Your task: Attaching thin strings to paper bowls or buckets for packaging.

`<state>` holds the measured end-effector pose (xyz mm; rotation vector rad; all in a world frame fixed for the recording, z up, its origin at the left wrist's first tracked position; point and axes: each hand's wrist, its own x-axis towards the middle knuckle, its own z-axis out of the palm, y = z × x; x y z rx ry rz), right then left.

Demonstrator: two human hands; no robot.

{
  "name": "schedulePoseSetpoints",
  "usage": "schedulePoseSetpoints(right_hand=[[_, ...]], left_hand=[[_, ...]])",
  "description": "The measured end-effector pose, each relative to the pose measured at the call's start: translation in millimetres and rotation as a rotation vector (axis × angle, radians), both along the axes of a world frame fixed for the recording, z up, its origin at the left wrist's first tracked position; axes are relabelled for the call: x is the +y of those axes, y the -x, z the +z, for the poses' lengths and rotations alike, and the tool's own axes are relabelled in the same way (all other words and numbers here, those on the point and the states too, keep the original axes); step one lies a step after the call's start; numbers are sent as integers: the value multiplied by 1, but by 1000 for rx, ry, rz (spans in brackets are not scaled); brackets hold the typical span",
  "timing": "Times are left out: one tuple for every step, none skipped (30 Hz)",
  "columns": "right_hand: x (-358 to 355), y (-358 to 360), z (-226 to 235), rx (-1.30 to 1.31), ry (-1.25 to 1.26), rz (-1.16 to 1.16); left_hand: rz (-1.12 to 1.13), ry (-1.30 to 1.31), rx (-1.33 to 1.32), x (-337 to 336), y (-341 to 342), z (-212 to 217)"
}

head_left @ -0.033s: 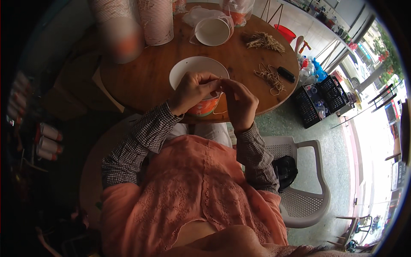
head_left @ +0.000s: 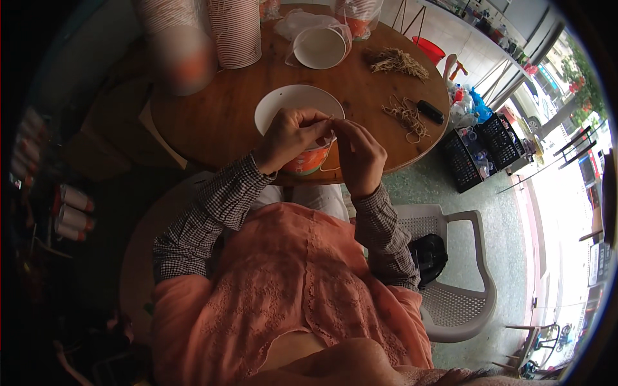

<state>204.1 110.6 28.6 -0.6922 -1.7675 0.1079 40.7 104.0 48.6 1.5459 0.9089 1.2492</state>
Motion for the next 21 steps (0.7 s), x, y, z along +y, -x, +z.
schedulePoseSetpoints(right_hand=[[3,0,-1,-43,-109,-28],[5,0,-2,-44,-110,-28],[6,1,-2,-57,-117,-62],[5,1,-3,-71,-124,-96],[4,2,-1,-72,-124,-94],[1,3,2,34,17,-15],[0,5,4,139,158,65],[1,5,3,178,206,84],[1,6,2,176,206,85],[1,6,2,189,231,104],[2,6,1,203,255,123],[2,6,-1,202,256,123],[3,6,-3,212,258,132],[3,6,-5,222,261,143],[4,5,-6,221,262,143],[4,5,-7,242,322,164],[5,4,-7,263,381,184],[5,4,-8,263,380,184],[4,4,-8,277,443,198],[4,3,-8,291,506,212],[4,3,-8,292,505,213]], left_hand=[[33,-1,16,-1,-1,0],[33,-1,16,-1,0,0],[74,-36,110,1,1,0],[115,-71,203,1,1,-1],[117,-70,202,2,2,-2],[111,-75,173,2,4,-3],[106,-79,143,2,5,-4],[107,-79,142,3,5,-5],[118,-88,61,4,4,-5],[128,-98,-20,5,3,-6],[129,-98,-21,4,3,-5],[144,-87,-16,3,2,-4],[159,-76,-10,2,1,-3],[160,-76,-11,0,1,-2],[165,-113,52,-1,1,-1],[169,-150,116,-2,1,-1],[169,-150,116,-1,0,-2],[192,-239,152,-1,0,-5],[215,-328,188,-1,0,-6],[216,-329,189,-1,0,-5],[260,-423,304,-3,0,-3]])
